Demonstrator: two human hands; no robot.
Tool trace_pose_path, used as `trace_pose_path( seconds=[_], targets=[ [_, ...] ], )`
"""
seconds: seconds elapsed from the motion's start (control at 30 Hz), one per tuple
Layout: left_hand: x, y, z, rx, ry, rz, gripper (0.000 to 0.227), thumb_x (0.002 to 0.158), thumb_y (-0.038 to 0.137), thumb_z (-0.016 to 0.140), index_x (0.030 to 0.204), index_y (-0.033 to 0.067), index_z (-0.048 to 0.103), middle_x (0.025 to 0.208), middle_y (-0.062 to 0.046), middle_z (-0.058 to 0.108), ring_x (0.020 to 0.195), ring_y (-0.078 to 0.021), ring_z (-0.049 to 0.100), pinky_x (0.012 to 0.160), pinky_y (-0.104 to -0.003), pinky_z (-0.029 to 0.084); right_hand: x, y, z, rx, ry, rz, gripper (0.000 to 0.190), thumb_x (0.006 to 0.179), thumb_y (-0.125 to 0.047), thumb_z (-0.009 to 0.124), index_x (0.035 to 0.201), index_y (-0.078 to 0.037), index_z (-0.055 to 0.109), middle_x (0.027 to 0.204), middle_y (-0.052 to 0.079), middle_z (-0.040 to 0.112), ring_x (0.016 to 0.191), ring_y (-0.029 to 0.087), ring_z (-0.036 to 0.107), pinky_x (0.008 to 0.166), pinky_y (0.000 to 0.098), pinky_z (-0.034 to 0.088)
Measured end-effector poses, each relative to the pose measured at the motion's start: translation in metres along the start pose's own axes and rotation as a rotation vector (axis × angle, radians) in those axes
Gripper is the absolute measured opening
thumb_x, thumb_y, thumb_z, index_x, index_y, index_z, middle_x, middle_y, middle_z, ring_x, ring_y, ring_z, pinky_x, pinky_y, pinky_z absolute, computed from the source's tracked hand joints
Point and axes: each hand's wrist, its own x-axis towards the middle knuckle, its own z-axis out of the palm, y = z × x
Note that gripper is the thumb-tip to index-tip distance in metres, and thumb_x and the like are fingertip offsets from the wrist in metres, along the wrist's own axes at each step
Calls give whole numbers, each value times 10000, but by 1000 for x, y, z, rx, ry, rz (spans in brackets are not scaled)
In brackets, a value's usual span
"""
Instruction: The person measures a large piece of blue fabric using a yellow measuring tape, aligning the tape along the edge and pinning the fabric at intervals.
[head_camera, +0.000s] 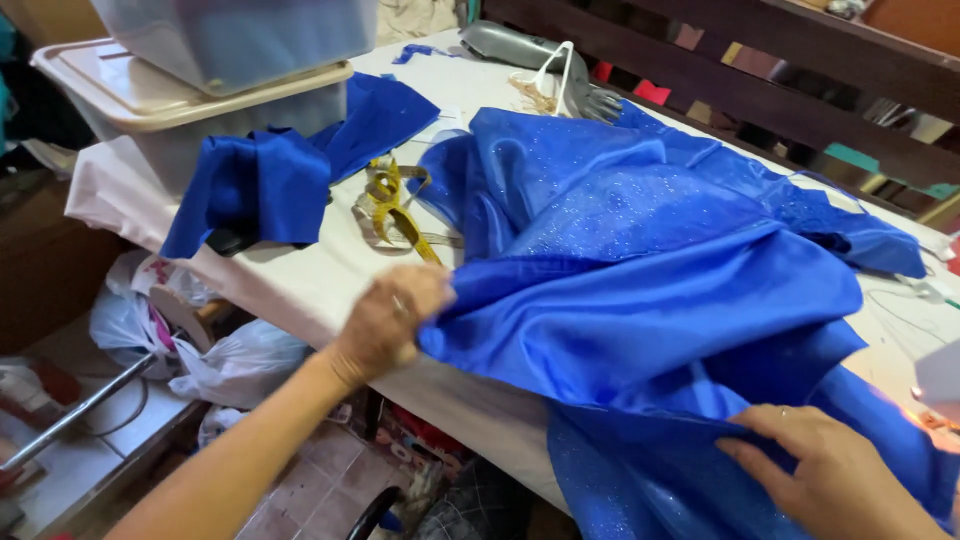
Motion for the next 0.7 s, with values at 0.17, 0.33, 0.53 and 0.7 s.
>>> trace_pose_path(
  seconds=[0.17, 0.33, 0.53, 0.7],
  targets=[
    [27, -26, -8, -503, 187, -593, 244, 890, 47, 706, 1133, 74, 715, 1222, -118, 708, 1233, -295, 645, 1114, -411, 482, 16, 13, -40, 541, 100, 410, 251, 920, -131, 656, 1149, -142, 759, 994, 29, 750, 899, 153, 621, 846, 284, 452],
    [84, -21, -51, -981, 379, -726, 236, 937, 17, 554, 1119, 94, 683, 1270, -152, 674, 1341, -330, 586, 1228, -446, 421, 73, 70, -51, 1029, 466, 374, 86, 1131, -190, 516, 1183, -163, 579, 911, 5, 567, 759, 97, 501, 662, 240, 407],
    [113, 2, -93, -1252, 586, -605, 104, 1017, 161, 574, 1037, 65, 606, 1054, -152, 675, 1045, -264, 691, 1021, -369, 469, 132, 94, -93, 810, 747, 285, 161, 1201, -248, 519, 1048, -207, 491, 965, -68, 481, 867, 58, 465, 810, 257, 398],
    [83, 67, -91, -1265, 693, -736, 208, 938, 102, 622, 1110, -9, 652, 802, 45, 469, 616, -37, 372, 521, -160, 290, 170, 110, -80, 494, 672, 123, 129, 1127, -121, 696, 1191, -15, 660, 1115, 123, 638, 961, 203, 603, 809, 325, 476]
  ],
)
